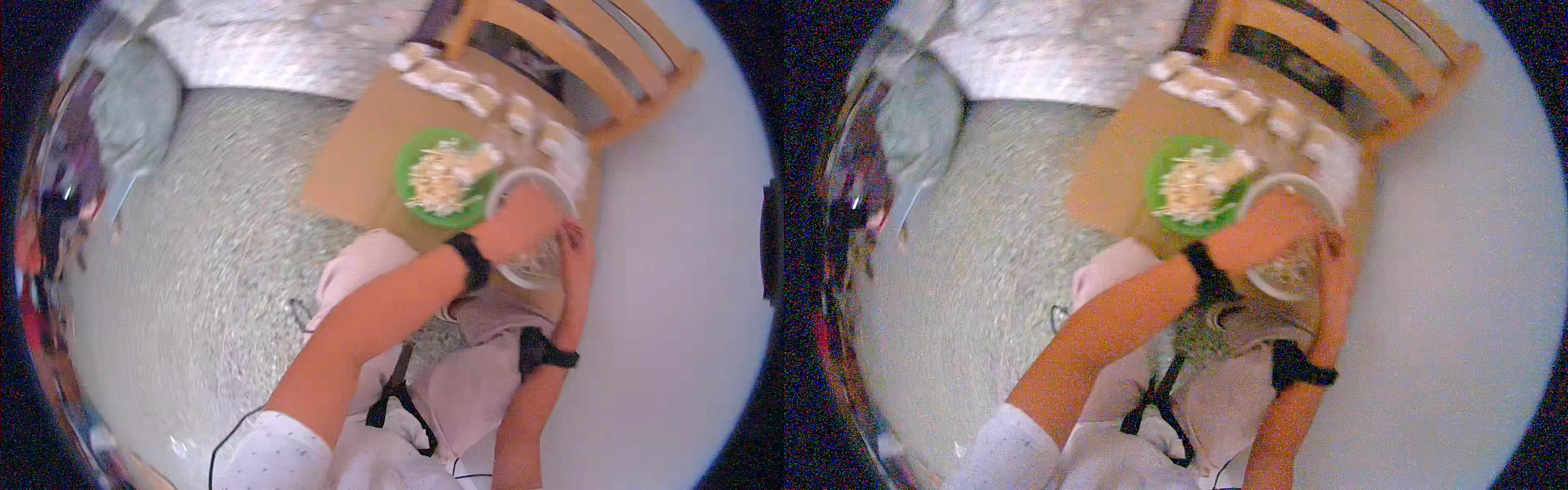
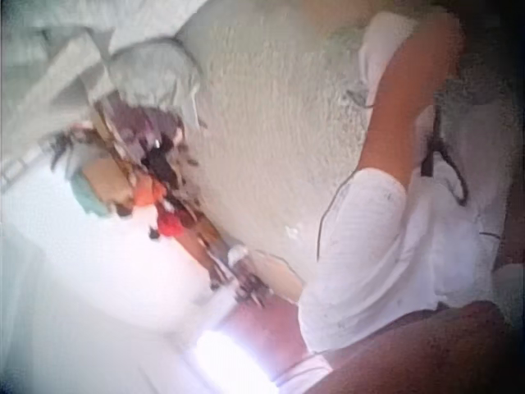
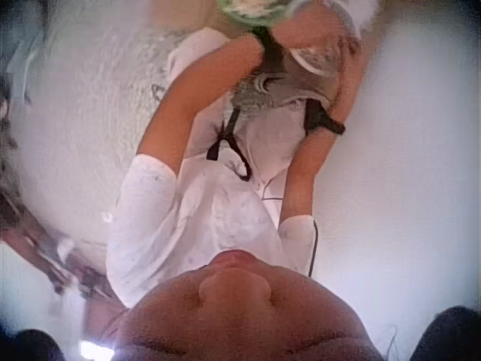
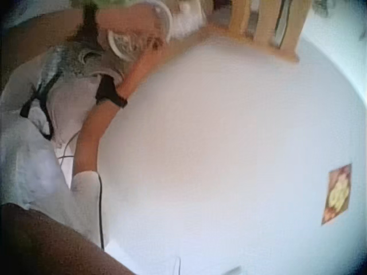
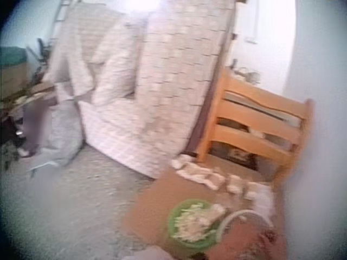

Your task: The person picks up cotton swabs from a green bowl and a white bowl by hand, placing them into small plastic bags. They then seal the bags and set them aside on the cardboard work surface.

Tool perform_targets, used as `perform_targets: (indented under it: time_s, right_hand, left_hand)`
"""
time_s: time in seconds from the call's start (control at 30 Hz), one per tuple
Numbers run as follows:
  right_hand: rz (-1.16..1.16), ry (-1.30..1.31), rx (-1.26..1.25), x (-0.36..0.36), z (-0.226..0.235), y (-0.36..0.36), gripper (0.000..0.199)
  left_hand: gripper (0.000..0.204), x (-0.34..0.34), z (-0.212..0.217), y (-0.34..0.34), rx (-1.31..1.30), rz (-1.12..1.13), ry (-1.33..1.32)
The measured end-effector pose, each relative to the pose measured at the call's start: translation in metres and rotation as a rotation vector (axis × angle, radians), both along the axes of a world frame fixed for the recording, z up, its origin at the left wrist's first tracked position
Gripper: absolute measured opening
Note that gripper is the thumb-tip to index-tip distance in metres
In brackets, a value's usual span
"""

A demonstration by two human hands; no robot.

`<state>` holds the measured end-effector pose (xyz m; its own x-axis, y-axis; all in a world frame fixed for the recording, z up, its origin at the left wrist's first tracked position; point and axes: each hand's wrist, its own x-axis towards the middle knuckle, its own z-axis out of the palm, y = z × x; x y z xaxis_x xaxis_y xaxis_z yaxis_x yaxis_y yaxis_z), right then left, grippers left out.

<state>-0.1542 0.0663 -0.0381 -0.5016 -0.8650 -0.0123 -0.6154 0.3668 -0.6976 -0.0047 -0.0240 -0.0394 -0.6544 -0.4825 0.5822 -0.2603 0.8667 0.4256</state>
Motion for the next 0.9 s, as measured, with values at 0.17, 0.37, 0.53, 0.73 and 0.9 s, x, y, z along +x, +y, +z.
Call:
perform_targets:
  time_s: [0.17,0.37,0.53,0.73,0.9]
  right_hand:
    - [0.139,-0.157,-0.17,-0.018,-0.005,-0.004,0.046]
    - [-0.073,-0.448,-0.112,-0.04,0.008,0.001,0.049]
    - [-0.028,-0.57,-0.138,-0.036,0.007,-0.003,0.043]
    - [-0.117,-0.839,-0.146,0.011,0.022,-0.012,0.045]
    - [0.072,-0.708,-0.199,-0.036,0.006,-0.01,0.049]
  left_hand:
    - [0.012,-0.006,0.005,0.0,-0.034,0.062,0.11]
    - [0.012,-0.014,0.011,0.009,-0.06,0.119,0.262]
    - [0.013,-0.01,0.021,0.004,0.064,0.073,0.129]
    - [0.018,-0.016,0.004,-0.004,-0.003,0.217,0.323]
    - [0.015,-0.015,0.023,-0.005,0.148,0.104,0.126]
